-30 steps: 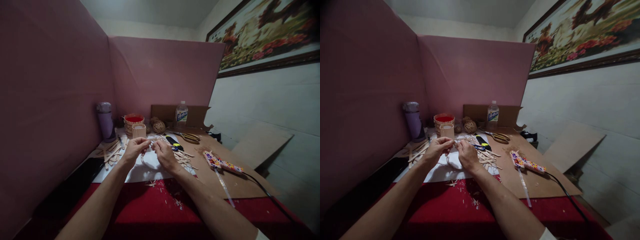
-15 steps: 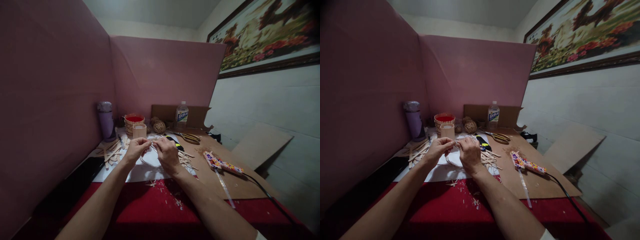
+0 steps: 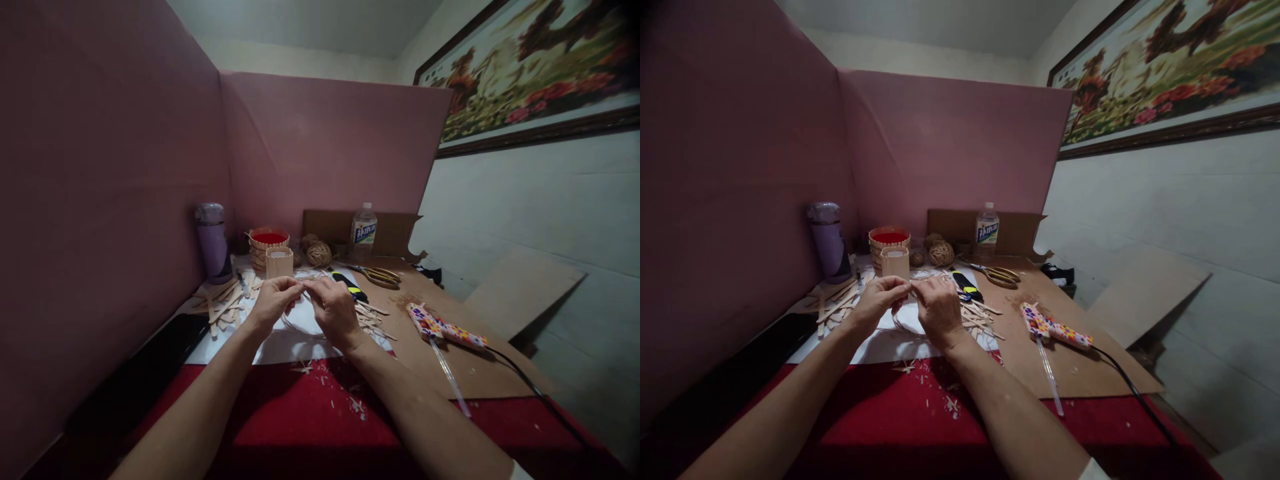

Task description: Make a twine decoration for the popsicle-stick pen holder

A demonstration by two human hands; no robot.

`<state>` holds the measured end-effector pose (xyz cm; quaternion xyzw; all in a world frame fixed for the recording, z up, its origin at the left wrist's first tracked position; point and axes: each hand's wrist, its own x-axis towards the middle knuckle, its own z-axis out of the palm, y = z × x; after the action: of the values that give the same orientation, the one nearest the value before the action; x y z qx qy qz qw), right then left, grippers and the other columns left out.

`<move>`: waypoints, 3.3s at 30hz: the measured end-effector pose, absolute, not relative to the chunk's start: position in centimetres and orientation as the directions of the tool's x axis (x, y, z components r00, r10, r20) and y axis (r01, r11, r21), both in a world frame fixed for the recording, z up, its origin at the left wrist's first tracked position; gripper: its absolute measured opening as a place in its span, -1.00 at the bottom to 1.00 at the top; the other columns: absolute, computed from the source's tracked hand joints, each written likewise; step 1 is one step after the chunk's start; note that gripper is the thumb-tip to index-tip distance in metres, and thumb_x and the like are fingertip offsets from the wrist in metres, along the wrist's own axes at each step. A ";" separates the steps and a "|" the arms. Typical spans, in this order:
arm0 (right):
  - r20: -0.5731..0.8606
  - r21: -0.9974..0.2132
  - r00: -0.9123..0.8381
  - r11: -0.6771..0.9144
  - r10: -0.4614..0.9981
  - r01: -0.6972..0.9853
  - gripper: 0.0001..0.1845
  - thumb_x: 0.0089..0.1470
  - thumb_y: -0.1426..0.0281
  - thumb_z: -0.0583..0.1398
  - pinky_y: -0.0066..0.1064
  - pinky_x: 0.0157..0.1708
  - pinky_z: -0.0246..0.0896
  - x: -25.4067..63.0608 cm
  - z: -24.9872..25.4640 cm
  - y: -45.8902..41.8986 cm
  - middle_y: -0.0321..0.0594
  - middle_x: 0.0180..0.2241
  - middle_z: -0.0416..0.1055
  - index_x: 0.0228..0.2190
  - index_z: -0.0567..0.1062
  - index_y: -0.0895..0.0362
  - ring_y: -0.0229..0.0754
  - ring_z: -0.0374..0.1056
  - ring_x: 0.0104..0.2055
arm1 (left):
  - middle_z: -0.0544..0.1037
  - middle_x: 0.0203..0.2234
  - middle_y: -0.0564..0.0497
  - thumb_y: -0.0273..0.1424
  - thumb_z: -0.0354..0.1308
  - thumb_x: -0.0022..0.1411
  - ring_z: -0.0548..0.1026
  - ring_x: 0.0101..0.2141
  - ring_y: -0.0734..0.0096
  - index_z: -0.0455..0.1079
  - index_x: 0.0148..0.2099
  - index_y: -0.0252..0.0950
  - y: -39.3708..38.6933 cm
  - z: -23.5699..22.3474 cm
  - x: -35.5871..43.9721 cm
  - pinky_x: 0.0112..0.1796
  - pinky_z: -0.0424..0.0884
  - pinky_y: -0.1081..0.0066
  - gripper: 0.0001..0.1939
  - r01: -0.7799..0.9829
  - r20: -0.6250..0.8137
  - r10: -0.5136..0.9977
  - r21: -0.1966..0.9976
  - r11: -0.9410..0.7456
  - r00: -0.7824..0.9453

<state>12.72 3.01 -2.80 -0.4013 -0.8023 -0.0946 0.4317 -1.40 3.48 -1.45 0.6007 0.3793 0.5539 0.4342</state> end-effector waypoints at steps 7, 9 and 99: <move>0.789 -0.159 -0.299 0.648 0.537 0.745 -0.80 0.12 0.44 0.03 -0.35 -0.26 -0.03 12.5 -2.9 2.9 -0.18 -0.34 0.41 -0.29 0.44 0.13 -0.16 0.25 -0.25 | 0.33 -0.72 0.10 -0.32 0.25 -0.11 0.22 -0.70 0.64 0.37 -0.52 -0.40 3.5 -1.6 -1.3 -0.68 0.11 0.57 -0.78 -0.123 0.282 0.957 0.954 -0.273 0.068; 0.796 -0.138 -0.299 0.639 0.526 0.757 -0.82 0.12 0.43 0.03 -0.35 -0.26 -0.04 12.5 -2.9 2.9 -0.18 -0.35 0.40 -0.31 0.44 0.13 -0.16 0.24 -0.27 | 0.32 -0.73 0.11 -0.32 0.26 -0.13 0.22 -0.71 0.64 0.37 -0.52 -0.40 3.5 -1.6 -1.2 -0.69 0.10 0.57 -0.78 -0.139 0.273 0.960 0.955 -0.262 0.061; 0.423 -0.805 -0.254 0.489 0.870 0.334 -0.72 -0.01 0.33 0.09 -0.52 -0.61 -0.05 12.2 -2.6 4.3 -0.35 -0.69 0.25 -0.66 0.37 0.18 -0.38 0.08 -0.64 | 0.38 -0.70 0.08 -0.34 0.26 -0.17 0.23 -0.66 0.62 0.38 -0.53 -0.39 3.5 -1.2 -1.0 -0.62 0.09 0.55 -0.79 0.029 0.379 0.925 0.925 -0.380 0.025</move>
<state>12.15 4.29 -2.61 -0.4097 -0.7347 0.2957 0.4528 -1.04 3.50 -1.23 0.6002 0.3973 0.5741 0.3903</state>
